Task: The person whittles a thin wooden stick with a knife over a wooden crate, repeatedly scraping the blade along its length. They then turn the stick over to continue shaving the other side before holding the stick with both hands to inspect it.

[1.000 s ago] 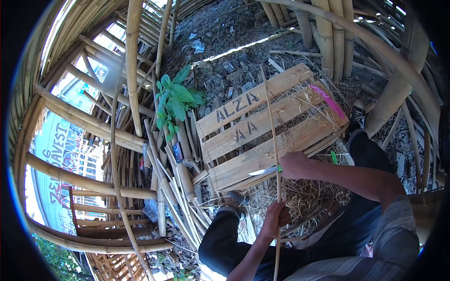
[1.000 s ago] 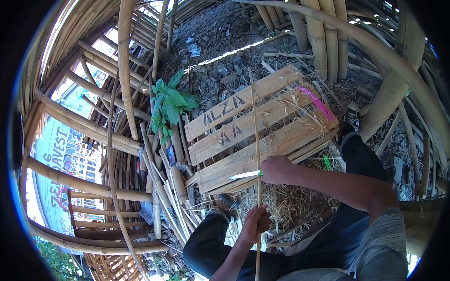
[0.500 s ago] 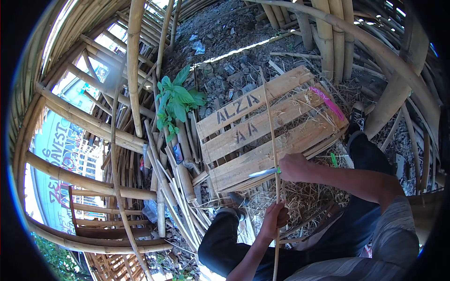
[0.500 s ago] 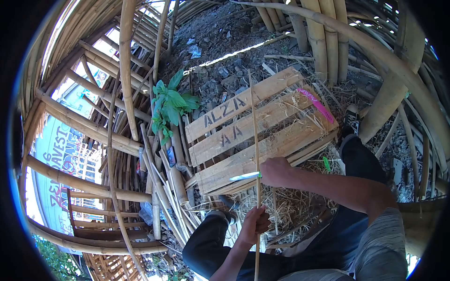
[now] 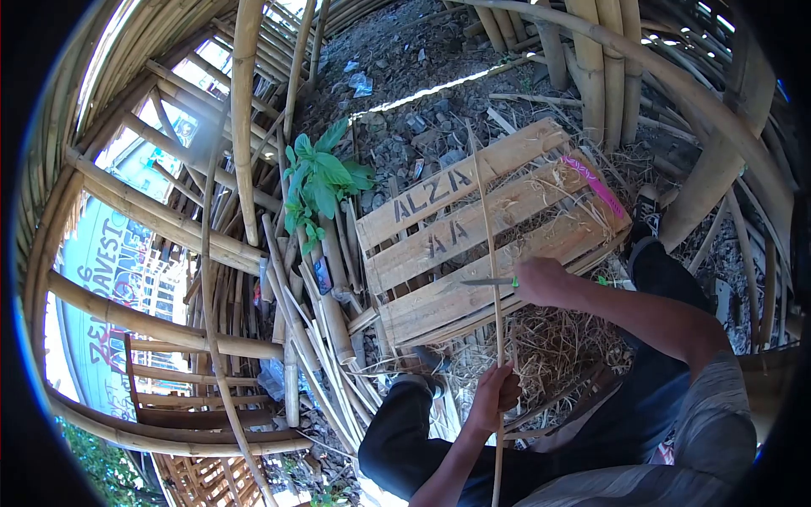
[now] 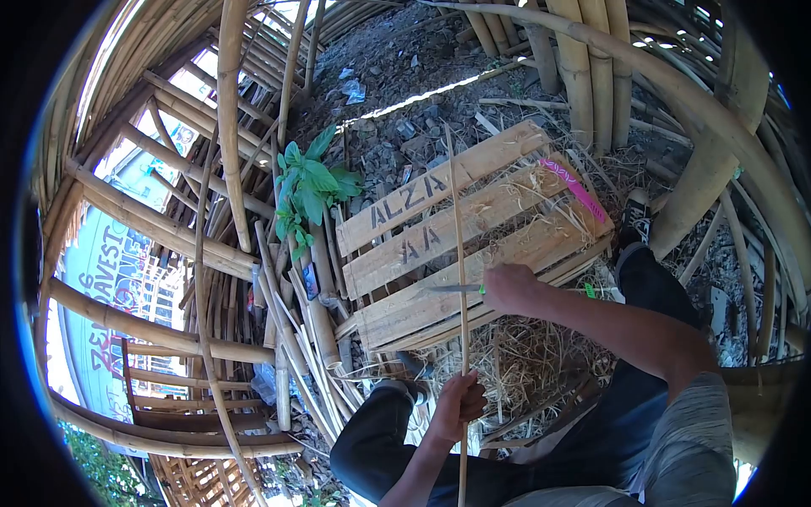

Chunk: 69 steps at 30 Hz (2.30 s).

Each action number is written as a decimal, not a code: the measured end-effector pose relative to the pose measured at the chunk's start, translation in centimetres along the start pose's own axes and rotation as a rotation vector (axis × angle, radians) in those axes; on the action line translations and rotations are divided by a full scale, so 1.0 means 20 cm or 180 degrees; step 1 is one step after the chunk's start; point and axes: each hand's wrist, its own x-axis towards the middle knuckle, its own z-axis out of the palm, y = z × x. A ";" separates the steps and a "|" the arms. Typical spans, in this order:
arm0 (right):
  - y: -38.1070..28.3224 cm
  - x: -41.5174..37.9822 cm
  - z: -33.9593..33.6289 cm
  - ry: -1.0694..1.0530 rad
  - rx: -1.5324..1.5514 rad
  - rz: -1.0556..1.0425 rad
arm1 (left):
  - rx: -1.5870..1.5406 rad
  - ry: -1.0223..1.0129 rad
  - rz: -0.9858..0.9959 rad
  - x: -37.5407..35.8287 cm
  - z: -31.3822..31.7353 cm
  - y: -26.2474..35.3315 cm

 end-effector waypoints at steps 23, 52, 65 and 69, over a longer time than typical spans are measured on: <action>-0.04 0.01 0.06 0.0179 -0.0197 -0.0407 | 0.0016 0.0106 0.0054 -0.01 -0.02 0.01; -0.23 -0.16 0.04 -0.0335 0.0135 -0.0340 | -0.0262 -0.0364 -0.0099 -0.05 -0.04 0.07; -0.11 -0.02 -0.04 -0.1079 0.4671 -0.0273 | -0.0114 -0.0901 0.0072 0.00 0.00 0.07; -0.16 -0.05 -0.10 -0.1309 0.4798 -0.0227 | 0.0004 -0.0745 0.0335 0.01 0.00 0.07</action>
